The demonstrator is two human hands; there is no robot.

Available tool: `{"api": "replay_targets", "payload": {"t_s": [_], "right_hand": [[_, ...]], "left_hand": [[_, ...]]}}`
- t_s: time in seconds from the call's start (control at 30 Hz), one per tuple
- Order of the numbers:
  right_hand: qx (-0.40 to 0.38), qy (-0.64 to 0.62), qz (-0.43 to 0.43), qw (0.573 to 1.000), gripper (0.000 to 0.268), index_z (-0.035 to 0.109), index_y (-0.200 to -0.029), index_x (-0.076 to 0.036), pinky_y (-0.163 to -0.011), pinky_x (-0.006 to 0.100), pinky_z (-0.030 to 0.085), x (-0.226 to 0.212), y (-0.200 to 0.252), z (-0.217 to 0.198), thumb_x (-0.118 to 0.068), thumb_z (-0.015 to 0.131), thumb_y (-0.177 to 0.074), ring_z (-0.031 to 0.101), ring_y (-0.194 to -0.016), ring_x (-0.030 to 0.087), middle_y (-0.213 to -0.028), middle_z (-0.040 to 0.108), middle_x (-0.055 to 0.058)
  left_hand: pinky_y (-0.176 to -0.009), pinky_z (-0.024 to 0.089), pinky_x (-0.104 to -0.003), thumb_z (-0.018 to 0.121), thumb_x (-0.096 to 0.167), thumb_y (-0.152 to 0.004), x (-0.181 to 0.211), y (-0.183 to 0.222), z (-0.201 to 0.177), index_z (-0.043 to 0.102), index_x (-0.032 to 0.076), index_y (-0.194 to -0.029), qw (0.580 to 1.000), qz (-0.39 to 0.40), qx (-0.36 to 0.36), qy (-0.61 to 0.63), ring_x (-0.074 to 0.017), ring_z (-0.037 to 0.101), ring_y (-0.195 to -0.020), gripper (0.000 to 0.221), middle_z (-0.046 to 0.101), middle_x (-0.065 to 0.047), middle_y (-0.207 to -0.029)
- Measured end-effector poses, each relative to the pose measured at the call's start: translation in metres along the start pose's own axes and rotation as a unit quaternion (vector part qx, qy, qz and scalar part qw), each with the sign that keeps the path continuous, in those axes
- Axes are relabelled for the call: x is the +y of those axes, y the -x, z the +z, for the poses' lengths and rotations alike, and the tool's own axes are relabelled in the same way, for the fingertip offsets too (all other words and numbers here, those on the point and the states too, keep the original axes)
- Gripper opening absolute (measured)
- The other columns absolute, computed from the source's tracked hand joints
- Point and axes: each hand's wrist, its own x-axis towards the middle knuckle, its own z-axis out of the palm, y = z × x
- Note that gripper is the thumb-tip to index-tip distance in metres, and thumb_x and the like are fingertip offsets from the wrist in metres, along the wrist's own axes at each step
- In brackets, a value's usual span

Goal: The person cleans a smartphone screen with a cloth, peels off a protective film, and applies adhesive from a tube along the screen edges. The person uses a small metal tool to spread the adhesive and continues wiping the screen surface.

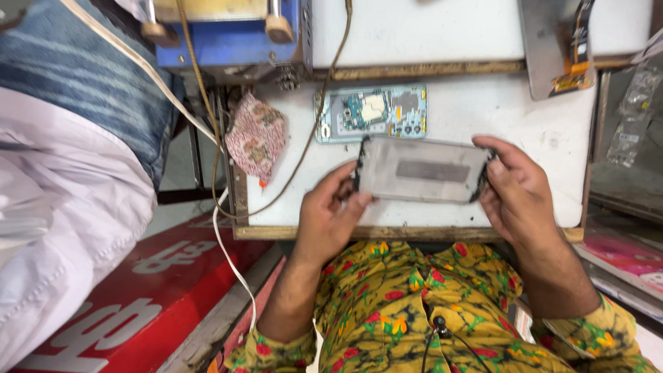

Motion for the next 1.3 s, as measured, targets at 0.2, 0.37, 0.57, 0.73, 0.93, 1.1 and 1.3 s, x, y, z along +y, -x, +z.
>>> {"api": "replay_targets", "payload": {"t_s": [0.2, 0.37, 0.57, 0.73, 0.93, 1.1, 1.3], "right_hand": [[0.081, 0.076, -0.074, 0.991, 0.045, 0.053, -0.135, 0.000, -0.077, 0.042, 0.064, -0.007, 0.054, -0.056, -0.027, 0.068, -0.102, 0.074, -0.095, 0.028, -0.111, 0.071, 0.018], [-0.003, 0.024, -0.152, 0.988, 0.040, 0.059, -0.129, -0.003, -0.075, 0.054, 0.065, -0.015, 0.073, -0.093, -0.034, 0.071, -0.106, 0.075, -0.088, 0.042, -0.105, 0.073, 0.031], [-0.001, 0.080, -0.172, 0.982, 0.056, 0.059, -0.137, 0.000, -0.070, 0.029, 0.061, -0.013, 0.087, -0.069, -0.036, 0.078, -0.099, 0.070, -0.079, 0.024, -0.108, 0.073, 0.029], [0.052, 0.231, -0.072, 0.969, 0.049, 0.055, -0.141, -0.001, -0.077, 0.026, 0.051, -0.014, 0.052, -0.024, -0.016, 0.072, -0.097, 0.060, -0.088, 0.013, -0.102, 0.062, 0.008], [0.047, 0.388, -0.040, 0.919, 0.044, 0.056, -0.149, 0.000, -0.078, 0.020, 0.050, -0.018, 0.002, 0.013, -0.005, 0.057, -0.104, 0.055, -0.085, 0.004, -0.092, 0.058, -0.003], [0.064, 0.407, -0.014, 0.911, 0.047, 0.053, -0.150, -0.002, -0.083, 0.023, 0.057, -0.021, -0.013, 0.019, -0.002, 0.056, -0.103, 0.059, -0.089, 0.004, -0.098, 0.062, -0.001], [0.072, 0.386, 0.004, 0.920, 0.052, 0.050, -0.151, -0.002, -0.087, 0.025, 0.060, -0.020, -0.016, 0.010, 0.004, 0.055, -0.100, 0.065, -0.098, 0.007, -0.115, 0.069, 0.006]], "left_hand": [[-0.077, 0.064, -0.032, 0.086, 0.038, -0.092, 0.061, 0.041, 0.020, 0.065, 0.005, -0.120, 0.938, 0.235, -0.171, -0.187, -0.0179, 0.075, -0.083, 0.048, 0.073, -0.010, -0.092], [-0.084, 0.066, -0.032, 0.078, 0.033, -0.105, 0.073, 0.037, 0.040, 0.060, 0.002, -0.137, 0.947, 0.253, -0.190, -0.059, -0.0184, 0.078, -0.096, 0.048, 0.076, -0.013, -0.109], [-0.090, 0.063, -0.037, 0.068, 0.013, -0.106, 0.054, 0.039, 0.032, 0.049, -0.007, -0.142, 0.982, 0.132, -0.094, 0.099, -0.0222, 0.074, -0.098, 0.046, 0.072, -0.021, -0.119], [-0.086, 0.063, -0.038, 0.059, 0.010, -0.105, 0.034, 0.025, 0.018, 0.052, -0.012, -0.140, 0.995, 0.059, -0.002, 0.083, -0.0226, 0.073, -0.093, 0.042, 0.074, -0.020, -0.113], [-0.083, 0.059, -0.034, 0.057, 0.006, -0.105, 0.008, 0.002, 0.007, 0.053, -0.010, -0.138, 0.997, 0.024, 0.062, 0.041, -0.0185, 0.070, -0.089, 0.038, 0.072, -0.016, -0.108], [-0.081, 0.057, -0.031, 0.055, 0.004, -0.104, -0.013, -0.011, 0.006, 0.051, -0.008, -0.140, 0.997, -0.007, 0.064, 0.047, -0.0152, 0.069, -0.087, 0.038, 0.073, -0.013, -0.107], [-0.084, 0.058, -0.031, 0.055, 0.005, -0.106, -0.024, -0.017, 0.004, 0.051, -0.007, -0.140, 0.997, -0.033, 0.057, 0.051, -0.0153, 0.069, -0.088, 0.037, 0.072, -0.013, -0.104]]}}
